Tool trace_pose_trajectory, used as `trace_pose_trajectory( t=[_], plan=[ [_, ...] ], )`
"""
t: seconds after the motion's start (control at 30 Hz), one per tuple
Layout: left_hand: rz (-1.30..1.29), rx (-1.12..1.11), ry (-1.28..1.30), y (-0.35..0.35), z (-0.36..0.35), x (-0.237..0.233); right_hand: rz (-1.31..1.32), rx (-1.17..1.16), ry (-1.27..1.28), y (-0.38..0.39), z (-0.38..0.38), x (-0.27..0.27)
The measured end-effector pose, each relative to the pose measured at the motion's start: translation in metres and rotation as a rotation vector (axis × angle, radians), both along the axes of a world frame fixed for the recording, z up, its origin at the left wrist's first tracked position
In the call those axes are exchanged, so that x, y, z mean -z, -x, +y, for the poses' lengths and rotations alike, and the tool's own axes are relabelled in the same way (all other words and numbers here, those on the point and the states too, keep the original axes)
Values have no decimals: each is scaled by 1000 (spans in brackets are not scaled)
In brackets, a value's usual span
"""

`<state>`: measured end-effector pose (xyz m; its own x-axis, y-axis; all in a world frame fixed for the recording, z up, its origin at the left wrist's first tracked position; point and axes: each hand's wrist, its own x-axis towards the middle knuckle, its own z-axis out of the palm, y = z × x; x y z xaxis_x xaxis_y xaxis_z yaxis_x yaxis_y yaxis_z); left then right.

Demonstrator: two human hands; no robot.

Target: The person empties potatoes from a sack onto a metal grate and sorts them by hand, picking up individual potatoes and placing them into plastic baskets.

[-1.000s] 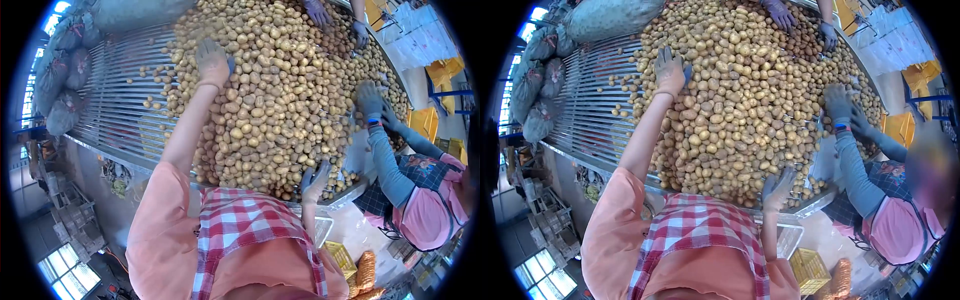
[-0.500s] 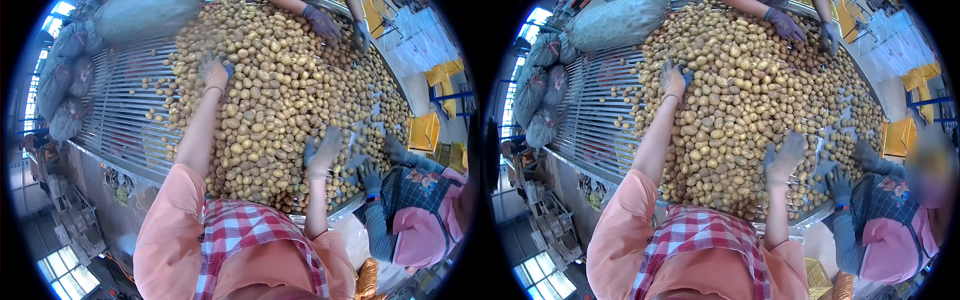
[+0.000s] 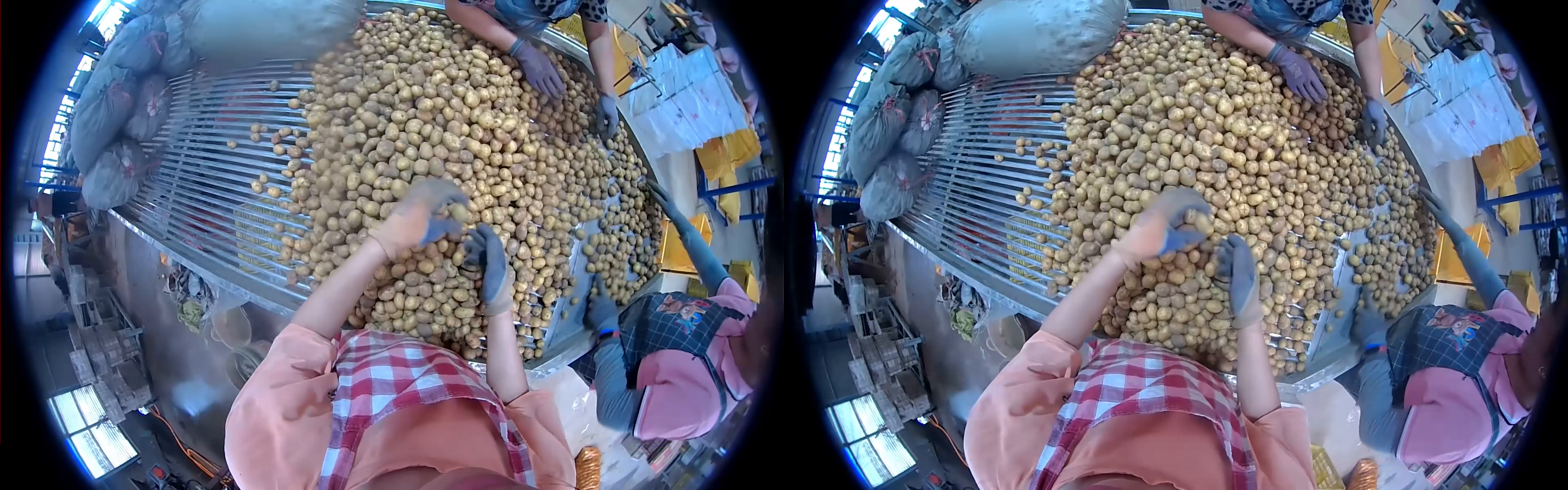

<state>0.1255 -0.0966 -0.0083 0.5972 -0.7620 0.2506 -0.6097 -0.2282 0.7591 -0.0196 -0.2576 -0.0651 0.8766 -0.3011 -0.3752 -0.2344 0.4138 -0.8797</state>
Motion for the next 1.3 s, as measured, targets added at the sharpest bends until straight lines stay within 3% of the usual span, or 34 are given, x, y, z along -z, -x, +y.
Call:
trace_pose_trajectory(
  t=[0.03,0.1,0.17,0.23,0.27,0.3,0.33,0.37,0.5,0.57,0.63,0.73,0.8,0.83,0.9,0.93,1.0,1.03,1.07,1.1,1.17,1.27,1.3],
  plan=[
    [-74,25,-59,9,-2,1,-130,-73,-471,5,0,14],
    [-145,51,-109,14,-2,3,-75,-70,-502,7,7,4],
    [106,49,-65,-2,4,16,-47,-12,-563,6,16,-8],
    [-83,-108,-172,-17,20,8,-97,-80,-604,27,2,4],
    [41,-186,-223,-29,29,24,-156,-126,-632,43,-9,12],
    [-68,-339,-388,-39,30,25,-188,-103,-666,65,-18,19],
    [-261,-394,-312,-45,36,33,-233,-62,-685,94,-27,28],
    [-194,-395,-400,-56,42,37,-117,59,-406,130,-31,46],
    [-377,-188,-430,-38,36,39,114,379,29,312,-32,110],
    [-490,-196,-536,-10,17,20,416,827,-569,361,-14,58],
    [-571,-192,-549,-1,8,17,768,849,-302,435,4,66],
    [-561,-32,-539,20,-10,18,1624,470,329,497,34,73],
    [-631,126,-482,40,-21,28,1750,516,545,478,39,59],
    [-637,125,-481,49,-27,31,1650,528,477,438,26,28],
    [-466,394,-542,65,-35,38,1401,592,720,366,15,-1],
    [-406,409,-526,77,-36,55,1194,561,931,338,10,6],
    [-541,351,-624,95,-36,55,701,393,1452,279,2,13],
    [-549,348,-625,94,-31,56,688,291,1298,235,1,-11],
    [-495,340,-577,94,-25,57,486,246,1464,212,2,0],
    [-437,330,-525,95,-20,60,436,96,1431,187,6,-5],
    [-446,350,-483,93,-9,60,499,-116,1458,150,19,43],
    [-479,342,-447,101,5,48,553,-84,1596,120,20,58],
    [-478,329,-479,103,7,48,535,-93,1525,111,7,65]
  ],
)
